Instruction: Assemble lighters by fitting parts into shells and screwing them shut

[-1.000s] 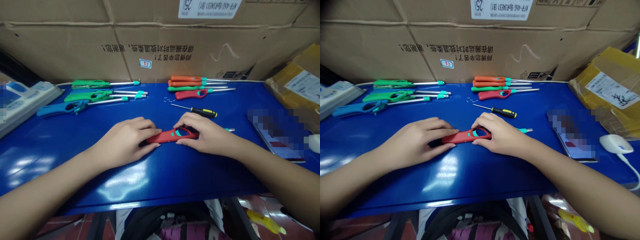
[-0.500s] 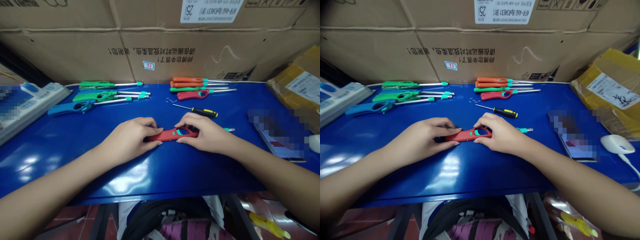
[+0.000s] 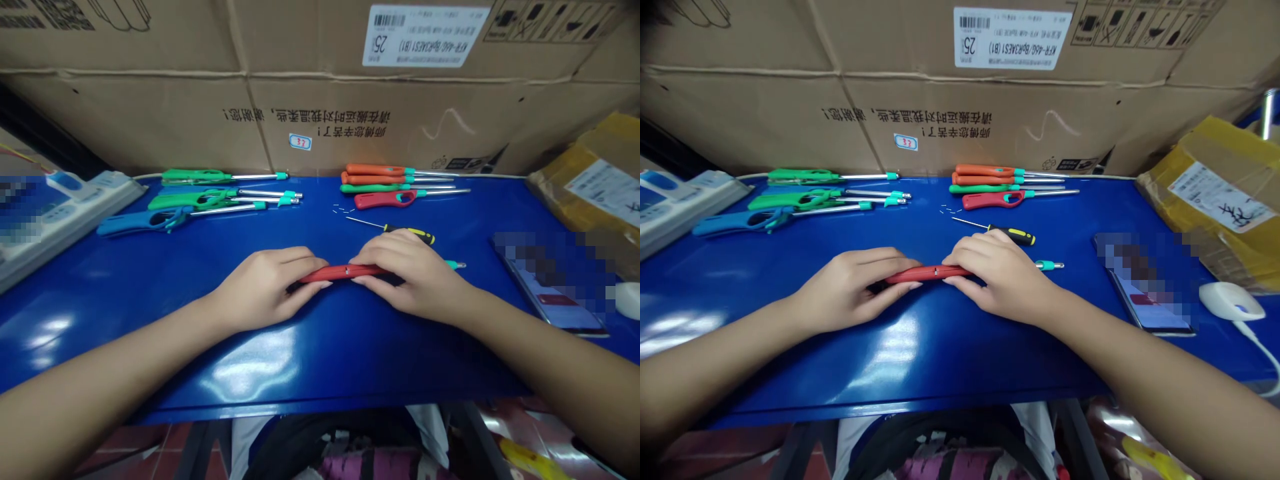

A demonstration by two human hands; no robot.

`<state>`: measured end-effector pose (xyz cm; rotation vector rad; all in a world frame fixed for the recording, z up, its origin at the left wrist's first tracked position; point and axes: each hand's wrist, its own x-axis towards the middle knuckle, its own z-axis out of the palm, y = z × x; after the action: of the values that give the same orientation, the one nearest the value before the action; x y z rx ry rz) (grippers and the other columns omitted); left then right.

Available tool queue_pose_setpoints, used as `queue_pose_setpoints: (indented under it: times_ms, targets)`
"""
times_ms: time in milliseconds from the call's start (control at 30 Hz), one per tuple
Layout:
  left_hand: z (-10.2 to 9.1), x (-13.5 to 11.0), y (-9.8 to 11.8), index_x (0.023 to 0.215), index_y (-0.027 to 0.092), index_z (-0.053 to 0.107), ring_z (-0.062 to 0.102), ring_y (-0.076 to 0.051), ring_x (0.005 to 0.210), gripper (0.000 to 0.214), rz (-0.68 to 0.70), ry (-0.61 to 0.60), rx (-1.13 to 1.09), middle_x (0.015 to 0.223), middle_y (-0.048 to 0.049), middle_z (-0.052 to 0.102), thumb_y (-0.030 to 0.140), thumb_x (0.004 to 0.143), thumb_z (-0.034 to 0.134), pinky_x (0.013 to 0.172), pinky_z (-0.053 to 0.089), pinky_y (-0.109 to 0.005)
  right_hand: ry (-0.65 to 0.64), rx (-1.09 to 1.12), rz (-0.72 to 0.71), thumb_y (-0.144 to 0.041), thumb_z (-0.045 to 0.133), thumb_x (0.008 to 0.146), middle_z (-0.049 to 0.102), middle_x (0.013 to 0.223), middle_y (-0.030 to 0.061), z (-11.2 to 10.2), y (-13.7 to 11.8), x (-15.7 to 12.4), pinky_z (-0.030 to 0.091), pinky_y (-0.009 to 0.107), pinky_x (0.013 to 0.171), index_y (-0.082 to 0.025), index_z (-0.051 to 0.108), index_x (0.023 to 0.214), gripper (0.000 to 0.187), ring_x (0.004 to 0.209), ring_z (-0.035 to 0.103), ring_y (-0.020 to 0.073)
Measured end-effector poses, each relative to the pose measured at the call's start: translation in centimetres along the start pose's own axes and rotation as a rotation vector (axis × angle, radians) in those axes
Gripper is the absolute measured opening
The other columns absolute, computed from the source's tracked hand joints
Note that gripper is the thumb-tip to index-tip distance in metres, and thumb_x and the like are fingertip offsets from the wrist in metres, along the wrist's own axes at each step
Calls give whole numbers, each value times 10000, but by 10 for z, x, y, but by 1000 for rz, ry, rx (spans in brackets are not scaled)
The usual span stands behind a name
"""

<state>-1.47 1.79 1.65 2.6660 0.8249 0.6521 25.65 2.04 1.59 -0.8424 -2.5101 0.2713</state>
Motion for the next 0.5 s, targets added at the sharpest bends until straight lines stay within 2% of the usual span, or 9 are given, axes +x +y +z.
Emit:
queue_pose_setpoints:
  times_ms: [167, 300, 500]
  targets:
    - [4, 0, 3, 1186, 125, 673, 653, -165, 839, 251, 20, -9, -32, 973, -77, 701, 257, 1028, 529, 752, 518, -269, 27, 62, 71, -247, 620, 980, 702, 915, 39, 2, -6, -1, 407, 359, 784, -206, 659, 994, 58, 863, 613, 192]
    - [6, 0, 4, 1192, 125, 666, 635, -164, 802, 259, 28, -21, -16, 946, -80, 694, 250, 1037, 501, 715, 510, -276, 22, 85, 63, -230, 633, 972, 702, 864, 21, 2, -7, -2, 401, 367, 797, -213, 666, 977, 38, 844, 618, 188]
    - [3, 2, 2, 1176, 135, 674, 644, -153, 792, 249, 2, -5, -44, 916, -59, 690, 256, 1034, 509, 698, 504, -256, 87, 151, 136, -262, 706, 931, 721, 905, 29, 7, -2, 2, 447, 351, 788, -208, 707, 966, 65, 834, 644, 176]
